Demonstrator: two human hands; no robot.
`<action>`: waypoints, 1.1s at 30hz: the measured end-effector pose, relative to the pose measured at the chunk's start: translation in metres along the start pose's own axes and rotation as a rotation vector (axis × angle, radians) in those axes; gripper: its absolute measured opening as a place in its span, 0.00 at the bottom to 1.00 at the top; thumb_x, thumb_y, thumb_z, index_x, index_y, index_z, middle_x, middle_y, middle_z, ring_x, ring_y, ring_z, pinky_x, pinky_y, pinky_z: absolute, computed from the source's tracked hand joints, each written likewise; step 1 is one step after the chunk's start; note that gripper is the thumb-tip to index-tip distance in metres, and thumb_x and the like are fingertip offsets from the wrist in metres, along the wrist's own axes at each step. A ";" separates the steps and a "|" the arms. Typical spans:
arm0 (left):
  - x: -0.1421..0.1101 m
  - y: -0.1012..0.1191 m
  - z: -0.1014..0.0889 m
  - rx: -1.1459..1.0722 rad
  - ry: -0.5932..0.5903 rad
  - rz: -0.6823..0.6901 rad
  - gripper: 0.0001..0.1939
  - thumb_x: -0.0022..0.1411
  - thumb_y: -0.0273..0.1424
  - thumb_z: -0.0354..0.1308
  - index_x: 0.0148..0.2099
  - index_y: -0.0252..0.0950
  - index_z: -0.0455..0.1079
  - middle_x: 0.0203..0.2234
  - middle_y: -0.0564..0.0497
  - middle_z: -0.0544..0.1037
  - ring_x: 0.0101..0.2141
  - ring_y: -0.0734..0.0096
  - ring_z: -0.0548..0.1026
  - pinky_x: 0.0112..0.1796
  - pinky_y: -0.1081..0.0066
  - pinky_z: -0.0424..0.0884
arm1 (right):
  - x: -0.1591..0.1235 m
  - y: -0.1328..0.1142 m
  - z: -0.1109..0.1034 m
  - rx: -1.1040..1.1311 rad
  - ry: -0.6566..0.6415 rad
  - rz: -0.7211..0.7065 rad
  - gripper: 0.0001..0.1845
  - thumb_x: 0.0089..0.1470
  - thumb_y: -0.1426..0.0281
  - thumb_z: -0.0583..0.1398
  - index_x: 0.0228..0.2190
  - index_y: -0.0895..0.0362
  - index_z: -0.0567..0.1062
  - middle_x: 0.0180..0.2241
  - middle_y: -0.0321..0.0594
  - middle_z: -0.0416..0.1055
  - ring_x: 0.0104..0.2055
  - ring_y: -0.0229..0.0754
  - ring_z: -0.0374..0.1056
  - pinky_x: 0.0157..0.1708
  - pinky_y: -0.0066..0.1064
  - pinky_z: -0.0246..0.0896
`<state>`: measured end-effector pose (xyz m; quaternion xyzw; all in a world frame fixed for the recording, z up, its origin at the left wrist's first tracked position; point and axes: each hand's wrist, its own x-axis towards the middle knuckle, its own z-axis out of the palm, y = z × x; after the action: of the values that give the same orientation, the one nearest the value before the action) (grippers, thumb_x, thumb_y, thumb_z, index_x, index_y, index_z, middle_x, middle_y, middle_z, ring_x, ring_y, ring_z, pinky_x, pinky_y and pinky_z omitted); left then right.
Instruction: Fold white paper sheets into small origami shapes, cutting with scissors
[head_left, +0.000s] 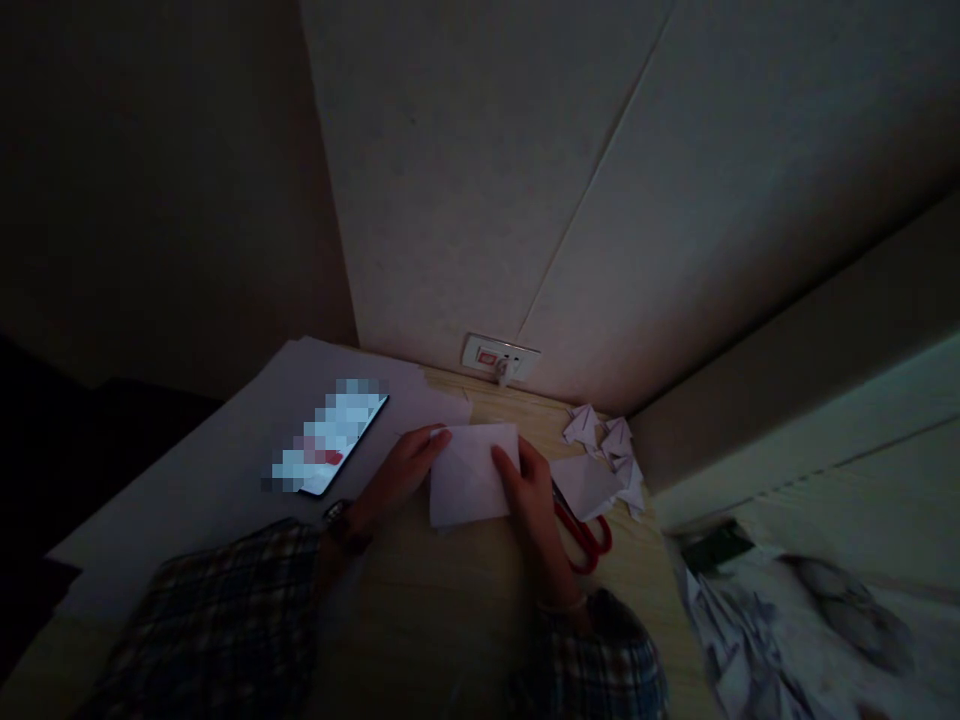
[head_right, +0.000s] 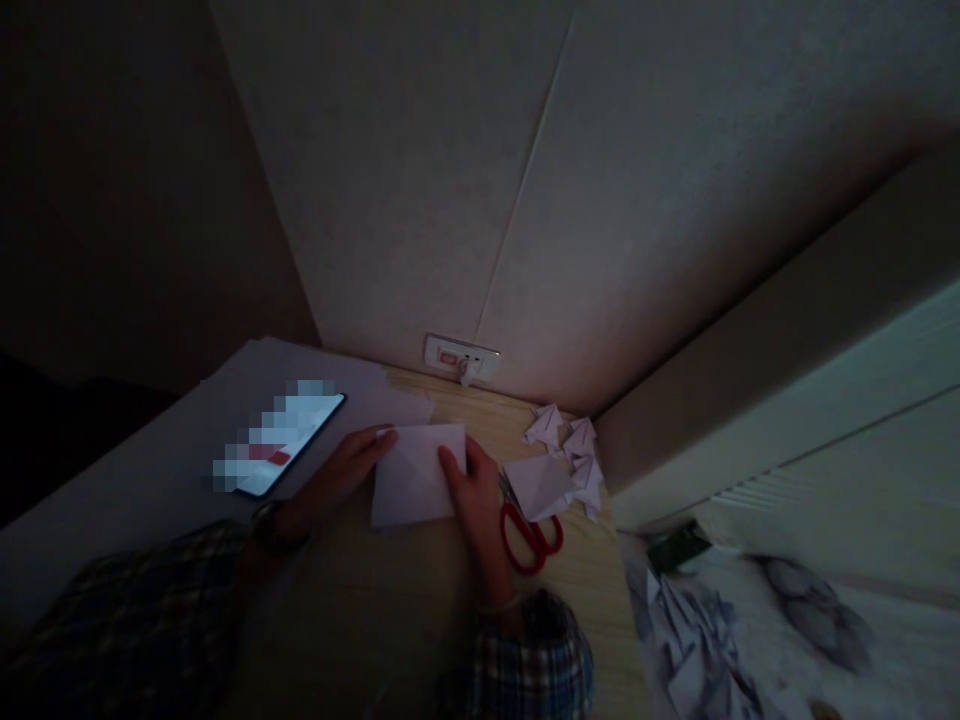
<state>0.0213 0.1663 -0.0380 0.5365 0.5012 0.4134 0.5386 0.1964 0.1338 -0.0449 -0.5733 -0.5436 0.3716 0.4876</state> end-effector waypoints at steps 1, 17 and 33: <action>0.000 0.001 0.000 0.003 0.007 0.003 0.17 0.53 0.46 0.58 0.28 0.36 0.72 0.26 0.49 0.78 0.37 0.57 0.74 0.37 0.66 0.70 | 0.001 0.000 0.000 0.000 0.007 -0.005 0.10 0.53 0.60 0.59 0.31 0.54 0.73 0.30 0.36 0.73 0.32 0.44 0.67 0.33 0.34 0.64; 0.001 -0.001 -0.003 0.076 -0.032 0.015 0.19 0.54 0.46 0.56 0.35 0.35 0.76 0.35 0.46 0.81 0.43 0.53 0.74 0.47 0.62 0.67 | 0.002 0.010 0.002 0.251 0.042 0.079 0.16 0.52 0.63 0.60 0.42 0.51 0.64 0.25 0.31 0.72 0.24 0.40 0.67 0.21 0.27 0.58; 0.001 0.006 -0.005 0.190 -0.125 0.045 0.14 0.51 0.41 0.59 0.29 0.35 0.74 0.24 0.52 0.77 0.29 0.64 0.74 0.30 0.71 0.66 | 0.003 0.008 0.001 0.202 -0.073 0.054 0.14 0.53 0.64 0.61 0.43 0.50 0.68 0.20 0.28 0.66 0.20 0.36 0.58 0.19 0.25 0.49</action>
<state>0.0168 0.1689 -0.0321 0.6210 0.4913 0.3418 0.5061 0.1979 0.1376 -0.0530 -0.5218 -0.5051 0.4581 0.5126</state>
